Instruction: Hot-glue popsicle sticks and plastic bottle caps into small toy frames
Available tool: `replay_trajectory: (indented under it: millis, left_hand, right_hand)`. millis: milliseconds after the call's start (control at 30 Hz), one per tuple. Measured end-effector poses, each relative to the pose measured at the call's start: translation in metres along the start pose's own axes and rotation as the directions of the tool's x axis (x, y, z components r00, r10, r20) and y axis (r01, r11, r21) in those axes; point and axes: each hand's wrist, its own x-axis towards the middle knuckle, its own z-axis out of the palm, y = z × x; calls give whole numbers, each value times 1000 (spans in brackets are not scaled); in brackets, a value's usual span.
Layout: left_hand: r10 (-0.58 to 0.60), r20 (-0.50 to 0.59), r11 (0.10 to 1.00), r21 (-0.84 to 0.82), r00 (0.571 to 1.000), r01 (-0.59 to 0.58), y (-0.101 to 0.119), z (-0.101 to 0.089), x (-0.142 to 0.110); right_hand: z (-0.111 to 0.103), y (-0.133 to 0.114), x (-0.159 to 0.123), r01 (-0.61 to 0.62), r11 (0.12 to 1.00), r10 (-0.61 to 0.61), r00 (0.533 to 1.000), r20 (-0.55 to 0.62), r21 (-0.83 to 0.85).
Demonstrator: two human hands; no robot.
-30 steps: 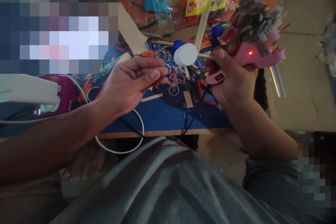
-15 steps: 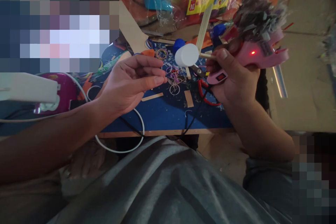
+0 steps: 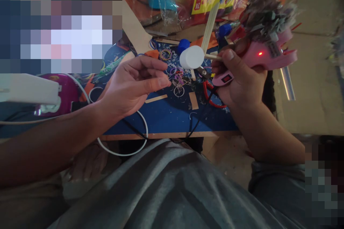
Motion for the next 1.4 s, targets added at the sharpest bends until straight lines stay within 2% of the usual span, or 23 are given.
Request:
replay_trajectory:
  millis: [167, 400, 500, 700, 900, 1200, 1400]
  left_hand:
    - [-22, -10, 999, -26, 1000, 22, 5, 4, 0]
    - [-82, -71, 997, 1, 994, 82, 4, -1, 2]
    - [-59, -63, 997, 39, 996, 61, 2, 1, 1]
    - [-53, 52, 997, 64, 997, 50, 3, 8, -3]
    - [-79, 39, 993, 95, 996, 75, 3, 6, -3]
    - [-57, 8, 993, 101, 998, 56, 2, 7, -2]
    - [-44, -9, 993, 105, 999, 45, 4, 10, -2]
  right_hand:
    - [1, 0, 0, 7, 1000, -7, 1000, -15, -13]
    - [4, -6, -2, -13, 999, 14, 999, -41, 30]
    - [3, -6, -5, -22, 1000, 21, 1000, 18, 18]
    - [-3, 0, -10, 60, 998, -53, 982, 180, -32]
    - [-8, 1, -11, 105, 990, -77, 962, 263, -95]
    - [-10, 7, -11, 91, 996, -81, 961, 266, -26]
    - [-13, 11, -10, 96, 993, -70, 945, 319, -65]
